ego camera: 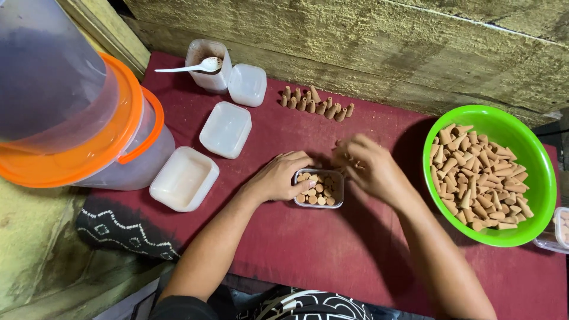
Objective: The person packages small incense cones into plastic containers from a central pile.
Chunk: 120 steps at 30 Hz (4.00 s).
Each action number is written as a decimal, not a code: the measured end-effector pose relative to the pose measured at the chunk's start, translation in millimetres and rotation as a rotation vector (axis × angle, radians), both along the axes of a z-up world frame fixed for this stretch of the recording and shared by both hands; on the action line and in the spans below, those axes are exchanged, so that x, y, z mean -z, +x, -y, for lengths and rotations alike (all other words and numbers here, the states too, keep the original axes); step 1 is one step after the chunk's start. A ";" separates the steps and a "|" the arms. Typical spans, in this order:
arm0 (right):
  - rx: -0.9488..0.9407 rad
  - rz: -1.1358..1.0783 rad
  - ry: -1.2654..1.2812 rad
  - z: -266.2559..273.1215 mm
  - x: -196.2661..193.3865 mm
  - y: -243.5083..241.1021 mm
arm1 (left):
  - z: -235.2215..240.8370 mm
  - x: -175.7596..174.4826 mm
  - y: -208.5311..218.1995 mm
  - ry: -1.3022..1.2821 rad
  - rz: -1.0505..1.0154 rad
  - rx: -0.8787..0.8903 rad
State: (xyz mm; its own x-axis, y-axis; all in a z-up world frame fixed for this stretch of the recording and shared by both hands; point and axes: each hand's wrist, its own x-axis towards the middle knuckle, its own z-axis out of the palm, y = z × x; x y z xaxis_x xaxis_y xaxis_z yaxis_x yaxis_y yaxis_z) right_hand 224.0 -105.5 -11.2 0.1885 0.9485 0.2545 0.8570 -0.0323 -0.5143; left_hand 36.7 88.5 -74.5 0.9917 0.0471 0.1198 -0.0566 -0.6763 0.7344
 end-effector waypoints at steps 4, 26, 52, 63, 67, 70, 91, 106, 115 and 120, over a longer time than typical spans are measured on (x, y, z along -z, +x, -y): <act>0.009 -0.116 0.114 16.0 -26.5 -46.7 | 10.6 -10.0 -1.1 0.027 0.018 -0.020; 0.124 0.066 0.106 18.4 41.6 -60.7 | 20.8 -18.8 0.3 0.054 -0.029 -0.098; -0.054 0.007 0.181 18.3 14.1 -80.4 | 18.4 -20.7 -0.4 0.032 -0.076 -0.078; 0.001 0.148 0.160 25.4 38.3 -77.6 | 15.6 -25.0 -2.5 0.016 -0.072 -0.047; -0.031 0.182 0.134 24.4 33.7 -84.0 | 14.7 -17.1 -1.0 0.017 -0.073 -0.046; -0.017 0.255 0.141 26.9 47.3 -84.4 | 13.0 -17.9 0.2 0.020 -0.056 -0.032; -0.015 0.169 0.216 48.6 28.9 -69.5 | 59.1 -17.2 -39.4 0.670 0.437 -0.006; 0.014 0.566 0.237 58.5 70.3 -75.8 | 69.2 15.6 -41.8 0.757 0.646 -0.159; 0.159 0.360 0.223 55.0 65.2 -62.2 | 62.2 -26.4 -51.4 0.344 0.220 -0.329; 0.173 0.399 0.287 50.3 67.1 -57.1 | 55.6 0.8 -48.1 0.059 0.210 -0.263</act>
